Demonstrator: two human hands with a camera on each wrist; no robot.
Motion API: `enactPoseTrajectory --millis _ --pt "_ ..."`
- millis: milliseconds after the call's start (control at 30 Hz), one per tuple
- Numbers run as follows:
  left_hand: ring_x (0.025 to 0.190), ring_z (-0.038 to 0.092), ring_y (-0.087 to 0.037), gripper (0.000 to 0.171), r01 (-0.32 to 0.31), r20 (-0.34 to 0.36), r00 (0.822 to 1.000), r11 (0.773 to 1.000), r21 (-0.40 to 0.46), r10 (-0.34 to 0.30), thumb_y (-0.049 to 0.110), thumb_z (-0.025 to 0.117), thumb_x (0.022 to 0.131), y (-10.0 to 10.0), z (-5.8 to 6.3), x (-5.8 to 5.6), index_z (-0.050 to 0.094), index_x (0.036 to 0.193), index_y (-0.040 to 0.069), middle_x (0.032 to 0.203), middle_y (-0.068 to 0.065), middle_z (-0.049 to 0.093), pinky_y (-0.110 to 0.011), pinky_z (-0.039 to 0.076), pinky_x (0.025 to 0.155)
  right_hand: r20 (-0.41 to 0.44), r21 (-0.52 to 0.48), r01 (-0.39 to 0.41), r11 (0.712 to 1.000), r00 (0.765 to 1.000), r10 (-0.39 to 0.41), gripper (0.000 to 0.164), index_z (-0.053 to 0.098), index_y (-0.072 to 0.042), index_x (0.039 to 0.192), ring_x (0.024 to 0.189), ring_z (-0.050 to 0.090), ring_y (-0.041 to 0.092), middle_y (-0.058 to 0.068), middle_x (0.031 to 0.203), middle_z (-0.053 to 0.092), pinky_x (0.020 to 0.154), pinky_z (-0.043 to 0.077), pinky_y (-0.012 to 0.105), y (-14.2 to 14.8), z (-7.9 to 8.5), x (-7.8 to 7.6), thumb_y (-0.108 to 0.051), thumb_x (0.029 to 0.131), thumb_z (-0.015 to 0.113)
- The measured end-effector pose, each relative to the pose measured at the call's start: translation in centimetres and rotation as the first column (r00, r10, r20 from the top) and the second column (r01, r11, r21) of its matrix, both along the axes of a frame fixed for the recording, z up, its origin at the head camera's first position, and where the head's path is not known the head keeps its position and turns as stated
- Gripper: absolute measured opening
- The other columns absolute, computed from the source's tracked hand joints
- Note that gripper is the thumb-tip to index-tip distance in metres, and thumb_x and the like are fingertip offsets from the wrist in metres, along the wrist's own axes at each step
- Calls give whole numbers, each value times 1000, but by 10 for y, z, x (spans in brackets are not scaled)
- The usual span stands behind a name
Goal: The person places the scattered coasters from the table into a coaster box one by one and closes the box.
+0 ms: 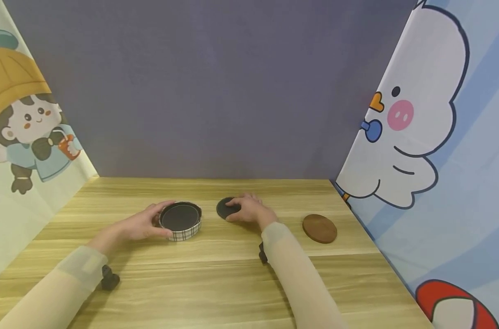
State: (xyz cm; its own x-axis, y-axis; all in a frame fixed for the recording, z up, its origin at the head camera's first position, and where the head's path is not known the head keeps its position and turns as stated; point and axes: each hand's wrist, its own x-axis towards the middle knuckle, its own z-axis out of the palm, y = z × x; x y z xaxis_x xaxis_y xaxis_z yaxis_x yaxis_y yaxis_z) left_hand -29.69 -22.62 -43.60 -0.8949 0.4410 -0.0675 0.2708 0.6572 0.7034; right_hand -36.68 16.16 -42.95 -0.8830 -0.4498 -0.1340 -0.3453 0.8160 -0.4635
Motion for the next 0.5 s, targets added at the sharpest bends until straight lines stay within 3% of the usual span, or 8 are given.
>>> enactPoseTrajectory --millis 500 --pt "133 58 -48 113 6 6 1000 1000 5 -6 45 92 90 1 0 -1 24 175 16 148 -30 41 -77 40 116 26 40 -87 995 996 86 57 68 -42 148 159 29 42 11 174 38 127 29 69 25 4 41 -49 95 86"
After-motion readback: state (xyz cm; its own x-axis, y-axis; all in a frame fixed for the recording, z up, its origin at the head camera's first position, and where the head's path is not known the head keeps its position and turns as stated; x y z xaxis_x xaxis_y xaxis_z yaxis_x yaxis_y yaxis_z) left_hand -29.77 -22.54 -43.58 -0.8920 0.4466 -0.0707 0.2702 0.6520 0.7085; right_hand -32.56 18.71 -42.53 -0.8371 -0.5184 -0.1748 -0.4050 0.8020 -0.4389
